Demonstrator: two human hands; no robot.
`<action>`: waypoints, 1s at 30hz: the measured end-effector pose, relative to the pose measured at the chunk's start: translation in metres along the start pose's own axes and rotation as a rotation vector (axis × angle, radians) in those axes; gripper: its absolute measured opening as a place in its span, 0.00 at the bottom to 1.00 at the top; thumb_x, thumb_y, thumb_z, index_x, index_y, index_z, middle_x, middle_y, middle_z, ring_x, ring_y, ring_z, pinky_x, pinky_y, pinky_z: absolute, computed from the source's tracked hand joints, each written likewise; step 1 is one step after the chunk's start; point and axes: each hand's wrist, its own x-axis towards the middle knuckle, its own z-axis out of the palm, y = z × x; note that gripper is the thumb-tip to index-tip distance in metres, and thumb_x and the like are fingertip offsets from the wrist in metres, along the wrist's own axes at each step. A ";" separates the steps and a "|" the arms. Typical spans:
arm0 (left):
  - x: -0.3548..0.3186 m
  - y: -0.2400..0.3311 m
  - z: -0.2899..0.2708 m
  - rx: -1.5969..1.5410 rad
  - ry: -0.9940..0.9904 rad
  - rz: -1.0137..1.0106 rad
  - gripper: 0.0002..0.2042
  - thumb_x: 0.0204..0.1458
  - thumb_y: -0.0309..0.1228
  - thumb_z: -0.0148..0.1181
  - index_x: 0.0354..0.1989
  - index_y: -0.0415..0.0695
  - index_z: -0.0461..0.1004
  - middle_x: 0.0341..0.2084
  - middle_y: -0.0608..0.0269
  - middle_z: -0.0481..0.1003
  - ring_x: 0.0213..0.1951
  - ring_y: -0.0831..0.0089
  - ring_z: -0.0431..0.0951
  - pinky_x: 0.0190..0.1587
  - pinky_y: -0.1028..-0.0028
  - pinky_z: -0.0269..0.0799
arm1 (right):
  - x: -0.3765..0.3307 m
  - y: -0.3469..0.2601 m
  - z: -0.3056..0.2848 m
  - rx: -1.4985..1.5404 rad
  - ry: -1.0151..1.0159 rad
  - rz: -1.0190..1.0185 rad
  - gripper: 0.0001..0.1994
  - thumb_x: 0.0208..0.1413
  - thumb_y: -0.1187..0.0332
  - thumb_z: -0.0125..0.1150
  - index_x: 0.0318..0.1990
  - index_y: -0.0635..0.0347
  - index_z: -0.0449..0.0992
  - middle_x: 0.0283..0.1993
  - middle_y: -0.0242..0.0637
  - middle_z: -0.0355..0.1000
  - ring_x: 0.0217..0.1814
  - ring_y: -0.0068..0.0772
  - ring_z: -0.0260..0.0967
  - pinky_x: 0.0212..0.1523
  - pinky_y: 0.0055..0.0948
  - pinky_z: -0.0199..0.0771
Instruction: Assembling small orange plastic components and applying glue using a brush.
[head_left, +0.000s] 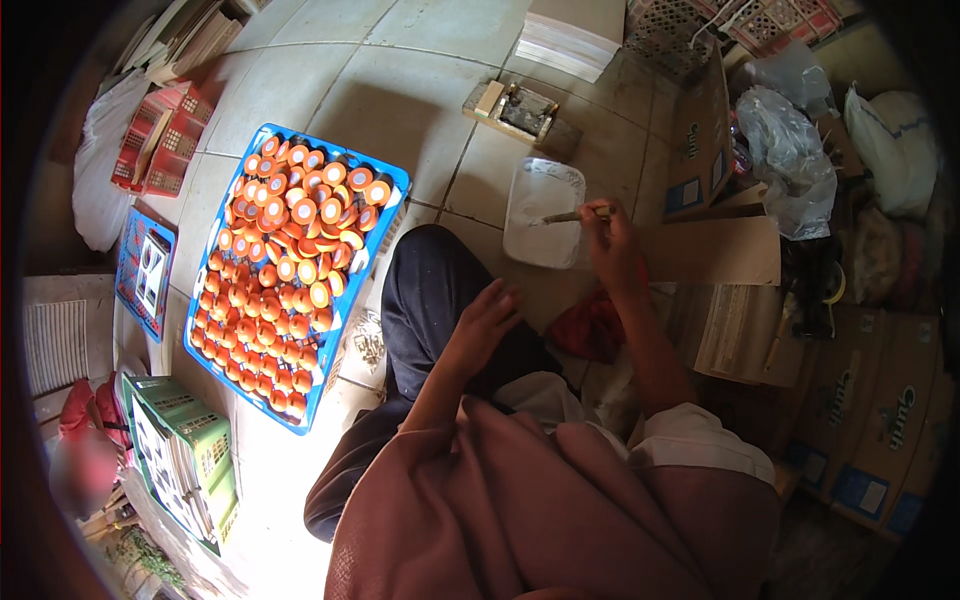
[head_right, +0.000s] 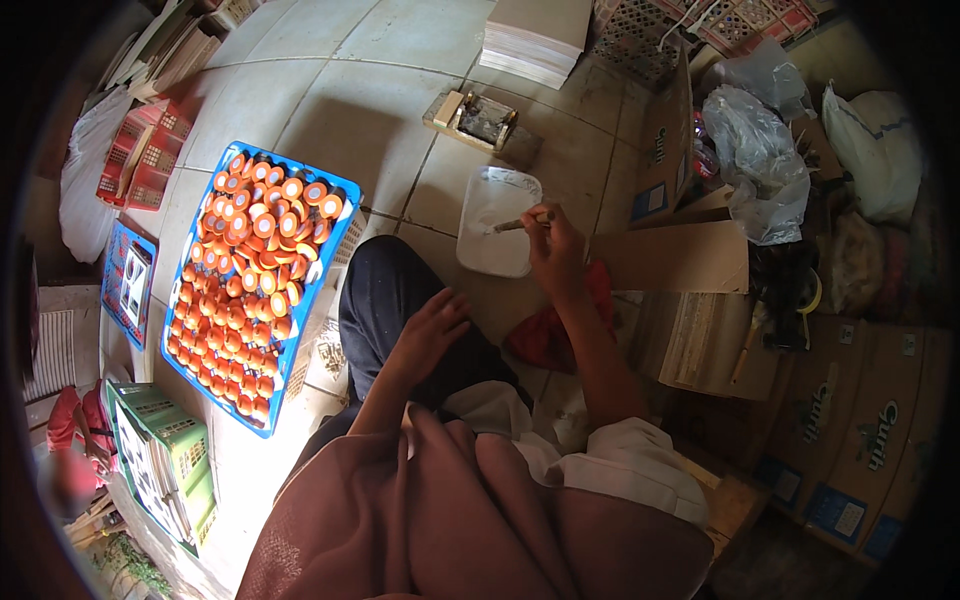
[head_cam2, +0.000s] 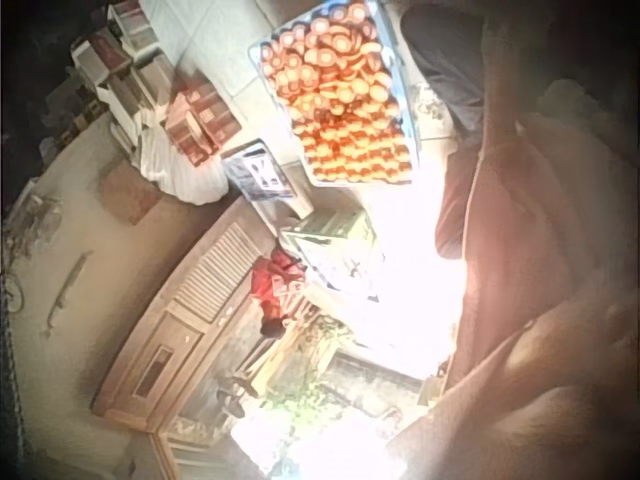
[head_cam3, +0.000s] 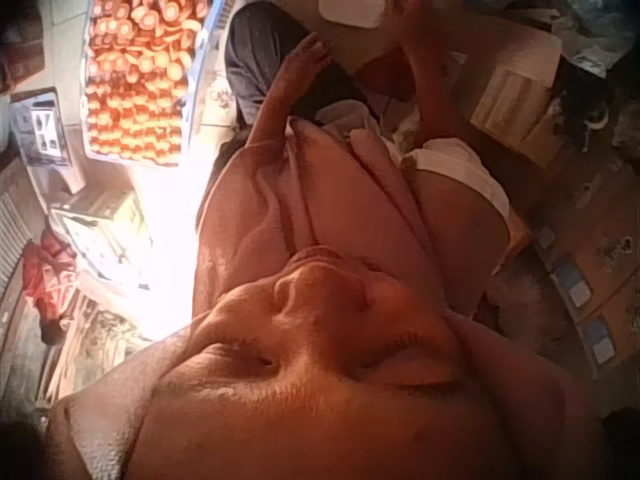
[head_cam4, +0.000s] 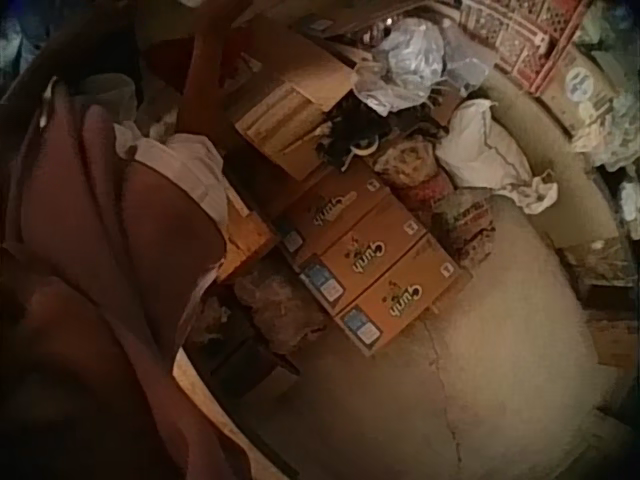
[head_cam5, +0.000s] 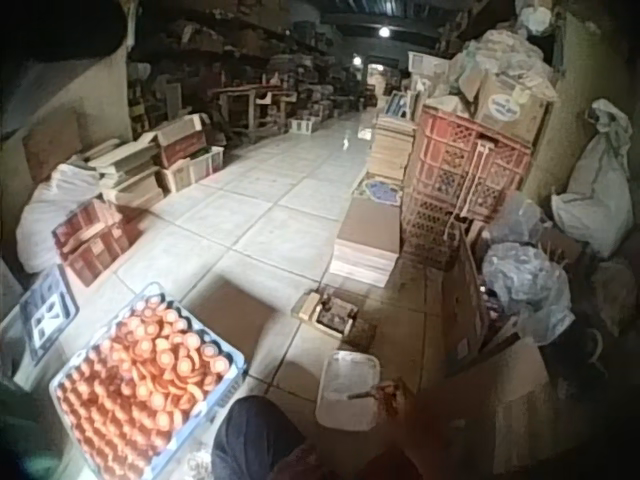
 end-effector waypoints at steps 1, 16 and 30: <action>0.017 -0.004 0.004 0.004 -0.020 0.008 0.27 0.53 0.32 0.51 0.59 0.38 0.50 0.56 0.49 0.58 0.57 0.61 0.60 0.57 0.66 0.58 | 0.001 -0.002 -0.007 -0.025 0.014 0.031 0.02 0.53 0.74 0.53 0.32 0.62 0.68 0.27 0.39 0.71 0.29 0.28 0.72 0.31 0.24 0.70; 0.091 -0.015 -0.009 -0.556 0.185 0.204 0.35 0.54 0.51 0.36 0.64 0.43 0.37 0.64 0.52 0.39 0.65 0.61 0.42 0.64 0.61 0.36 | -0.041 0.000 0.039 -0.182 -0.386 -0.369 0.12 0.39 0.80 0.53 0.35 0.61 0.71 0.40 0.41 0.69 0.43 0.43 0.65 0.41 0.35 0.69; 0.060 -0.001 0.002 -0.377 0.062 0.090 0.44 0.50 0.51 0.50 0.64 0.45 0.27 0.62 0.47 0.41 0.61 0.60 0.49 0.58 0.55 0.54 | 0.045 0.063 0.090 -0.241 -0.542 -0.333 0.05 0.41 0.75 0.56 0.28 0.56 0.76 0.32 0.37 0.70 0.39 0.40 0.65 0.39 0.35 0.67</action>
